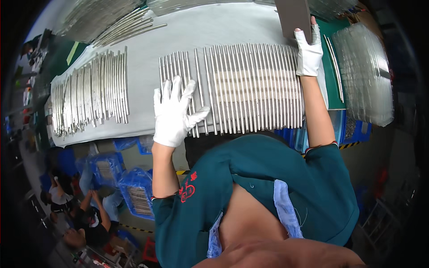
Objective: The person aligns metal rods in rows on a table by hand and rubs them with a polishing block.
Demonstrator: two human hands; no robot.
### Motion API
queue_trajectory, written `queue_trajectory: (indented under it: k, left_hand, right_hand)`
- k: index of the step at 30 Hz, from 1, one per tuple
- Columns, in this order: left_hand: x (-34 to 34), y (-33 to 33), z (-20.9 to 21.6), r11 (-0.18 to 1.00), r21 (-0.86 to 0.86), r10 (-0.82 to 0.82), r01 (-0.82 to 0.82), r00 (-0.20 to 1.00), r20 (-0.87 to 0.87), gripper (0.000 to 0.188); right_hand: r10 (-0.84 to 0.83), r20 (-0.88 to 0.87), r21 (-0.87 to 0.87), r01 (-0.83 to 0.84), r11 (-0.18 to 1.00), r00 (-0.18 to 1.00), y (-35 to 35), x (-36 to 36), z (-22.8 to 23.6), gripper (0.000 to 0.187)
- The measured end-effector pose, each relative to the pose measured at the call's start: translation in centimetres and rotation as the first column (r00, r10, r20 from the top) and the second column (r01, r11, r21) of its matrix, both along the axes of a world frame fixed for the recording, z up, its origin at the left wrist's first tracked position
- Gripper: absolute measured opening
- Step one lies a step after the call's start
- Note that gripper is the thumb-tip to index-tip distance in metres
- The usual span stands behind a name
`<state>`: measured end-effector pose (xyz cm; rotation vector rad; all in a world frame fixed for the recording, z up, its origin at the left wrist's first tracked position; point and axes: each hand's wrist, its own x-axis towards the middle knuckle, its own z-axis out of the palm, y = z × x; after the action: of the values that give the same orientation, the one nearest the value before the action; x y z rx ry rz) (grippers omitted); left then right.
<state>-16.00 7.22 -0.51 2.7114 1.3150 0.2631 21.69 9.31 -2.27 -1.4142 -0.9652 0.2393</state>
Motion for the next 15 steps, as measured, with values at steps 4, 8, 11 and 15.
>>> queue_trajectory:
  k: [4, 8, 11, 15]
  left_hand:
    - [-1.0, -0.1, -1.0, 0.998, 0.009, 0.065, -0.065, 0.998, 0.011, 0.083]
    - [1.0, -0.3, -0.8, 0.998, 0.046, 0.039, -0.039, 0.999, 0.001, 0.084]
    - [2.7, -0.7, 0.0, 1.000, 0.014, -0.013, 0.013, 0.999, 0.034, 0.084]
    - [4.0, -1.2, 0.3, 0.998, -0.009, -0.059, 0.060, 0.995, 0.080, 0.087]
  right_hand:
    - [-0.020, 0.044, 0.009, 0.020, 1.000, 0.999, 0.3, 0.1, -0.2, 0.062]
    - [-0.021, 0.035, 0.007, 0.020, 1.000, 0.999, 0.1, 0.0, -0.1, 0.062]
    - [-0.016, 0.039, -0.001, 0.016, 1.000, 0.999, 0.1, -0.2, 0.1, 0.062]
    - [-0.019, 0.028, -0.017, 0.020, 1.000, 0.999, 0.2, -0.4, 0.1, 0.063]
